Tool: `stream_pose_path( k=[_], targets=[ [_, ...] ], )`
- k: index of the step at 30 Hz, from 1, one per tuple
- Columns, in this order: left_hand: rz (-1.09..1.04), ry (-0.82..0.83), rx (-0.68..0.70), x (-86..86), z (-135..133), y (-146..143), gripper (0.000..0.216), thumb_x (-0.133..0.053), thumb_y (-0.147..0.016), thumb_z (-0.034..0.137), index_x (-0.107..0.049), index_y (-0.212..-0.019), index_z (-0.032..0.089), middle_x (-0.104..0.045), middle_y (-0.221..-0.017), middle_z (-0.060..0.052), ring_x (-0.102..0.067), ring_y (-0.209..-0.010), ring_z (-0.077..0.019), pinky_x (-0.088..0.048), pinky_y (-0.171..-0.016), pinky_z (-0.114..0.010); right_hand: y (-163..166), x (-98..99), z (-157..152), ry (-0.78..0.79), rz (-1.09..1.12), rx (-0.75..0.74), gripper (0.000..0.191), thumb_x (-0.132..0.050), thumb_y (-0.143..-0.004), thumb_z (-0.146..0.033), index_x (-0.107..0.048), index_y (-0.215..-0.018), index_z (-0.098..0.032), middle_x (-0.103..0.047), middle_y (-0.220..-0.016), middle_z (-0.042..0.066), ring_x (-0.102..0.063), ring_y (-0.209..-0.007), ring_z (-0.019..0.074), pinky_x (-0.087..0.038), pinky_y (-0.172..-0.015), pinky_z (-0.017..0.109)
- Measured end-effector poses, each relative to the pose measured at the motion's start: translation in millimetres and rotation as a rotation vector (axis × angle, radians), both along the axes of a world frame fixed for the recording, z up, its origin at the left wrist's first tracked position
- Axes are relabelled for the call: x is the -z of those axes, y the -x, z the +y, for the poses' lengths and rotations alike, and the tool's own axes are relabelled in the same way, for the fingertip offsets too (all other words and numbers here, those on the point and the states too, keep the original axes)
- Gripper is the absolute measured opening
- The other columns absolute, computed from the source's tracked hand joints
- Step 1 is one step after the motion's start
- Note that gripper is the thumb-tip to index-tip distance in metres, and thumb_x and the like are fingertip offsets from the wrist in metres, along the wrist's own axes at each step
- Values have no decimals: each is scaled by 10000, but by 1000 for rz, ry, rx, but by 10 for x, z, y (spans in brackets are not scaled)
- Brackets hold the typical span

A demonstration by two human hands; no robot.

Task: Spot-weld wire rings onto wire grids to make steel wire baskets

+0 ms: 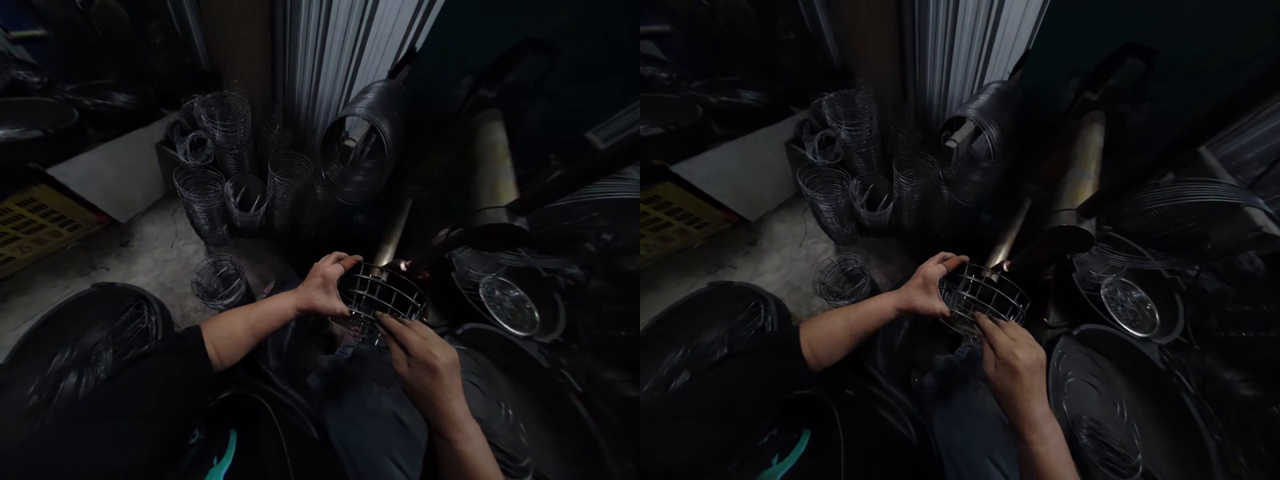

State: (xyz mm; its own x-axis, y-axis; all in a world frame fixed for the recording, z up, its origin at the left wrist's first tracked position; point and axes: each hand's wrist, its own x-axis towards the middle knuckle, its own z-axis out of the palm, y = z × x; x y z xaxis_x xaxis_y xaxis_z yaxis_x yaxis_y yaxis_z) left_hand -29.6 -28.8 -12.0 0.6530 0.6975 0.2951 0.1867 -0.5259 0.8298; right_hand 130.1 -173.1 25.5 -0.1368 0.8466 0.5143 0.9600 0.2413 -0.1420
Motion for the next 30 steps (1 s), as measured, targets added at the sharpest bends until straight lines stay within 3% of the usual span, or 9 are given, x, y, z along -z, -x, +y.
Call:
stream_pose_path(
  k=[7, 13, 19, 24, 28, 30],
  targets=[
    [-50, 68, -34, -24, 215, -216, 982, -844, -412, 334, -507, -1313, 141, -517, -1208, -95, -565, -1108, -262, -466, -1014, -373, -237, -53, 272, -7, -40, 8, 247, -501, -872, -172, -730, -964, -177, -714, -787, 52, -657, -683, 163, -510, -637, 264],
    [-58, 173, -13, -3, 264, -246, 998, -869, -374, 388, -540, -1280, 131, -526, -1201, -99, -584, -1060, -244, -486, -983, -365, -237, -58, 316, -42, 6, 30, 232, -517, -900, -233, -741, -926, -181, -719, -795, 57, -659, -684, 160, -507, -627, 258],
    [-49, 123, -63, -5, 365, -360, 952, -847, -416, 368, -536, -1285, 134, -531, -1192, -91, -590, -1054, -241, -484, -986, -360, -344, -41, 479, -49, -3, 81, 253, -517, -910, -285, -750, -916, -183, -722, -775, 62, -664, -680, 182, -512, -638, 291],
    [-31, 129, -79, -1, 434, -429, 948, -857, -415, 400, -549, -1276, 148, -535, -1187, -79, -586, -1059, -229, -472, -1002, -345, -434, -59, 492, -8, 164, 90, 252, -554, -895, -336, -746, -966, -189, -734, -866, 71, -683, -734, 192, -525, -665, 299],
    [2, 149, -120, -7, 537, -499, 1073, -885, -329, 392, -528, -1306, 125, -521, -1226, -100, -565, -1087, -253, -474, -996, -357, -406, -48, 304, -12, 478, 222, 304, -617, -866, -318, -683, -1150, -230, -725, -988, 54, -686, -846, 191, -533, -767, 303],
    [11, 168, -134, -11, 595, -522, 1116, -894, -301, 403, -522, -1313, 115, -520, -1233, -116, -558, -1104, -273, -468, -1001, -374, -375, -14, 221, -1, 633, 261, 306, -659, -840, -317, -685, -1136, -245, -725, -934, 34, -679, -773, 170, -538, -747, 295]
  ],
)
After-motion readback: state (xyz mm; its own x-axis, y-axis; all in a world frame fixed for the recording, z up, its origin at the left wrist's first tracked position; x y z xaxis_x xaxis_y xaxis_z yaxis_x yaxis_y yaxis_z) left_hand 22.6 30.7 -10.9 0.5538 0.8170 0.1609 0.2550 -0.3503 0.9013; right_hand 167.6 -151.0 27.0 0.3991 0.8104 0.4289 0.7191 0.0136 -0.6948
